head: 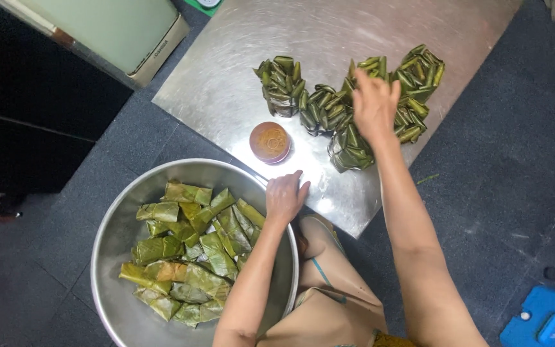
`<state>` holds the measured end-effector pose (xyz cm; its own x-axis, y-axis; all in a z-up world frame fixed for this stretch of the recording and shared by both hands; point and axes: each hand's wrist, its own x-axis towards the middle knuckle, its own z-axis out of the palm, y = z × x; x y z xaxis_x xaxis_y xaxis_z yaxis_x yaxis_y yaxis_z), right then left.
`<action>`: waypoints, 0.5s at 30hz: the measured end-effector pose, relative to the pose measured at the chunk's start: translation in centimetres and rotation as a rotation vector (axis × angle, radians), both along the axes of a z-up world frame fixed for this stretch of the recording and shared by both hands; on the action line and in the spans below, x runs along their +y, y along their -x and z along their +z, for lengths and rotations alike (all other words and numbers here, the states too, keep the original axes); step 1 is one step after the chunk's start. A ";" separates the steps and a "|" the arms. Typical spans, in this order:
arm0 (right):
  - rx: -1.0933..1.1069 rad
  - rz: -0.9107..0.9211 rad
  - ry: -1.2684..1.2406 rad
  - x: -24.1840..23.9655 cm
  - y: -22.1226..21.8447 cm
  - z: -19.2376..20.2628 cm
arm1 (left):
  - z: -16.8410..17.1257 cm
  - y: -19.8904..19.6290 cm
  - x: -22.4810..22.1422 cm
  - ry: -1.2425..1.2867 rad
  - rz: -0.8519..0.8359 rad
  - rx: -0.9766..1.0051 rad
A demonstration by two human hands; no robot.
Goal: Bundling leaf-wrapped food items together from a large bowl into organized groups using string.
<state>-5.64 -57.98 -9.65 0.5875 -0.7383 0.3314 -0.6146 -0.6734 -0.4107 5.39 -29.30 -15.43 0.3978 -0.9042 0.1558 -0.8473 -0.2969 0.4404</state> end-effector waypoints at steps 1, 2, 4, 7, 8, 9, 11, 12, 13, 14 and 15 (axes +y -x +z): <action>0.001 0.006 0.001 1.4 -0.9 -0.1 | 0.0 0.0 -0.1 0.001 0.006 0.001; 0.053 0.072 -0.010 2.7 -1.8 -0.2 | -0.1 0.0 -0.1 0.000 0.001 0.006; 0.103 0.145 -0.023 3.7 -2.8 -2.0 | 0.1 0.1 -0.1 -0.003 0.003 0.010; 0.065 0.168 0.134 2.8 -5.4 -4.2 | 0.3 0.1 -0.1 -0.001 -0.003 0.013; 0.002 0.184 0.160 3.1 -7.3 -3.4 | 0.1 0.1 0.0 0.013 -0.003 -0.004; -0.059 0.199 0.188 3.3 -9.0 -2.5 | -0.1 0.3 -0.1 0.030 -0.004 -0.020; 0.014 0.284 0.149 3.9 -11.5 -1.0 | -2.5 0.5 -0.7 0.062 0.018 -0.046; 0.087 0.364 0.112 4.8 -13.1 -0.3 | -3.8 0.4 -0.4 0.095 0.033 -0.073; 0.087 0.429 0.093 4.3 -13.1 -1.6 | -2.8 1.0 -0.3 0.072 0.096 -0.069; 0.145 0.401 0.030 3.8 -13.5 -3.0 | -1.9 1.1 -0.3 0.119 0.085 -0.026; 0.214 0.380 -0.022 2.8 -14.2 -4.2 | -1.0 1.2 -1.1 0.177 0.083 0.019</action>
<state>8.59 -55.22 -13.88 0.8728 -0.4615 0.1590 -0.3975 -0.8610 -0.3175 4.23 -30.36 -16.41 0.4741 -0.8275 0.3009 -0.8142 -0.2820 0.5075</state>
